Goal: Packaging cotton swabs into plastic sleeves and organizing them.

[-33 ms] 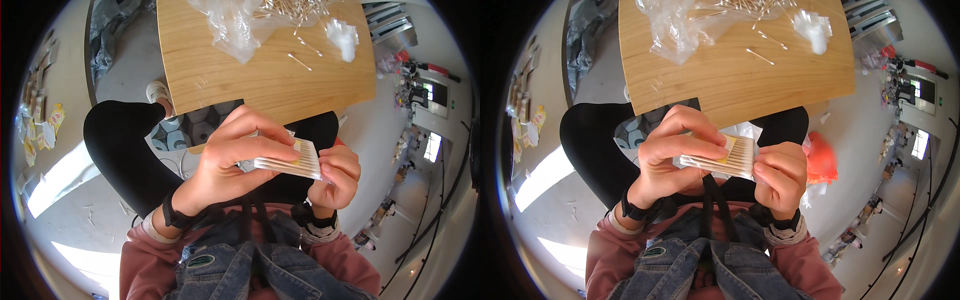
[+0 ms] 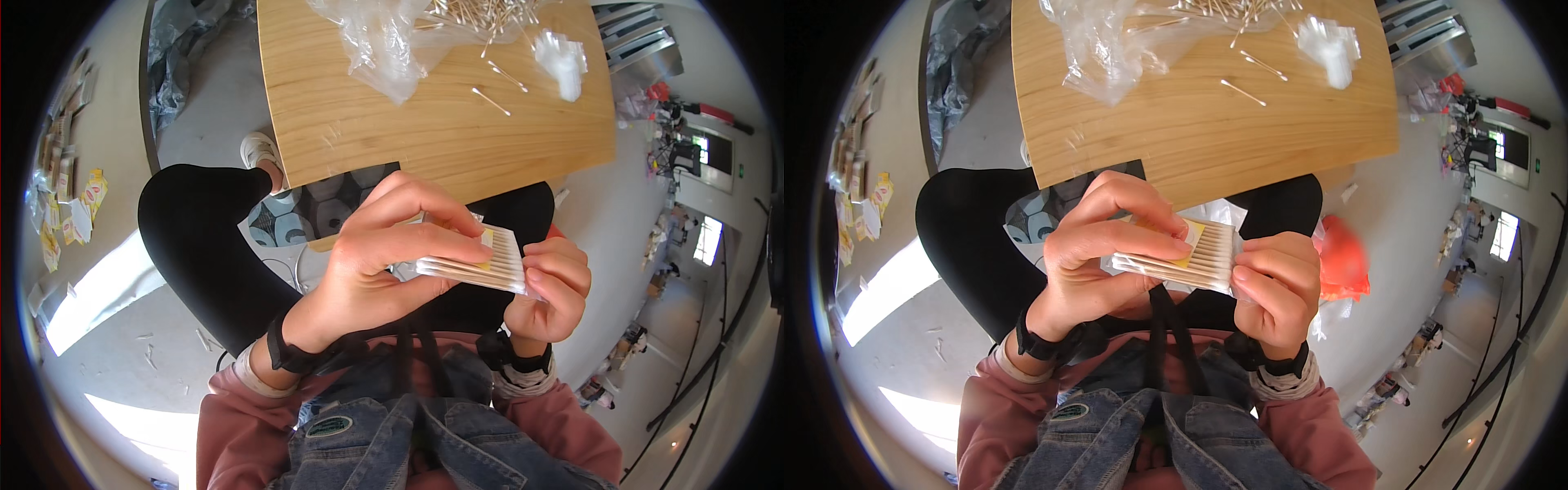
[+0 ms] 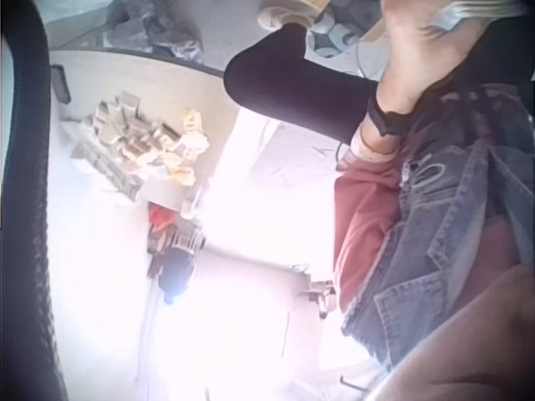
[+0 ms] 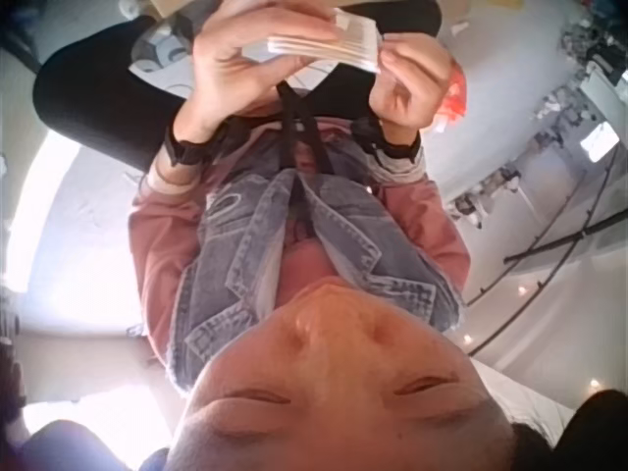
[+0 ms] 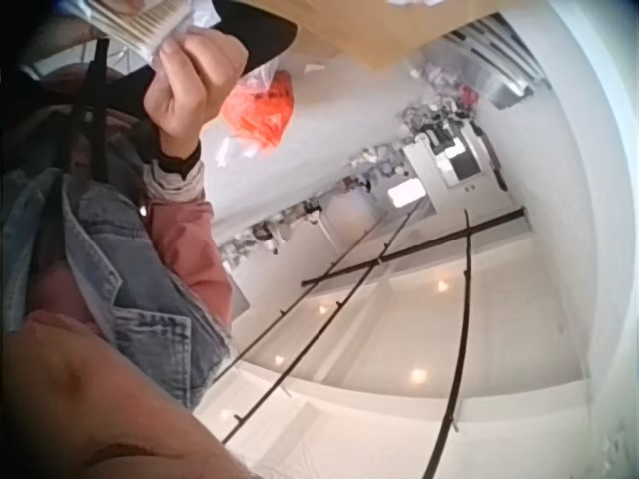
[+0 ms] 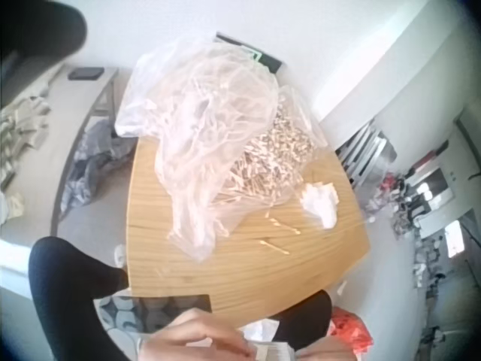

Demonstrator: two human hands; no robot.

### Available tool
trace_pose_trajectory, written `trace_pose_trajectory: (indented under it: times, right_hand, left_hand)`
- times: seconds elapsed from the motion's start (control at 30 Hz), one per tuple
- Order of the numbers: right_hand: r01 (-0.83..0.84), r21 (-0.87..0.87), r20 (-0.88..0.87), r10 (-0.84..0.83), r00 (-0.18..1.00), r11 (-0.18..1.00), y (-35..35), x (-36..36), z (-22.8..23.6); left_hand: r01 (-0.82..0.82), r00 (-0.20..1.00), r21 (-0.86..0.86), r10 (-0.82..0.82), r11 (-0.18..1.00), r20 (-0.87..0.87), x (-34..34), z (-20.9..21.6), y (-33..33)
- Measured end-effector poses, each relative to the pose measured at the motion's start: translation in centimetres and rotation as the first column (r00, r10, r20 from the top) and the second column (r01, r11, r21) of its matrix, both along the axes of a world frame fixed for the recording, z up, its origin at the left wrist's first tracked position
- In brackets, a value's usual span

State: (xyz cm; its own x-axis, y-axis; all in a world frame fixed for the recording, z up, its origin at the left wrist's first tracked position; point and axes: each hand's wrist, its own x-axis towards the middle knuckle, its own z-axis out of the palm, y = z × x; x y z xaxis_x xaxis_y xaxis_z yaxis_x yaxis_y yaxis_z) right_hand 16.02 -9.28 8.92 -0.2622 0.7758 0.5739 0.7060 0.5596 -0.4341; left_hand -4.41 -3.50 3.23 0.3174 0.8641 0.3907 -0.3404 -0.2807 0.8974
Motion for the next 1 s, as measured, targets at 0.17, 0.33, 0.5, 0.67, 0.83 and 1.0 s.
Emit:
trace_pose_trajectory:
  times: [0.17,0.33,0.5,0.67,0.83,1.0]
  right_hand:
    - [0.017,0.006,0.018,-0.017,1.0,1.0,-0.11,-0.14,0.2]
    - [0.004,0.048,0.067,-0.007,0.998,0.999,0.09,-0.46,0.53]
    - [0.004,0.057,0.074,-0.008,0.997,0.998,0.02,-0.63,0.64]
    - [0.036,0.005,0.014,-0.036,0.999,0.999,-0.27,-0.32,0.39]
    - [0.053,0.022,0.038,-0.054,0.998,0.998,-0.08,-0.37,0.56]
    - [0.015,0.069,0.054,-0.019,0.998,0.997,0.08,-0.4,0.51]
  left_hand:
    - [-0.024,0.999,0.03,0.025,0.999,-0.026,-0.02,0.0,0.08]
    - [-0.069,0.994,0.104,0.077,0.992,-0.076,-0.25,0.1,0.24]
    - [-0.1,0.993,0.087,0.105,0.991,-0.05,-0.02,0.24,0.16]
    - [-0.123,0.99,0.022,0.124,0.992,-0.074,0.08,0.46,-0.1]
    - [-0.17,0.976,0.102,0.181,0.98,-0.12,0.09,0.09,0.1]
    - [-0.251,0.947,0.231,0.288,0.94,-0.143,0.12,0.32,0.02]
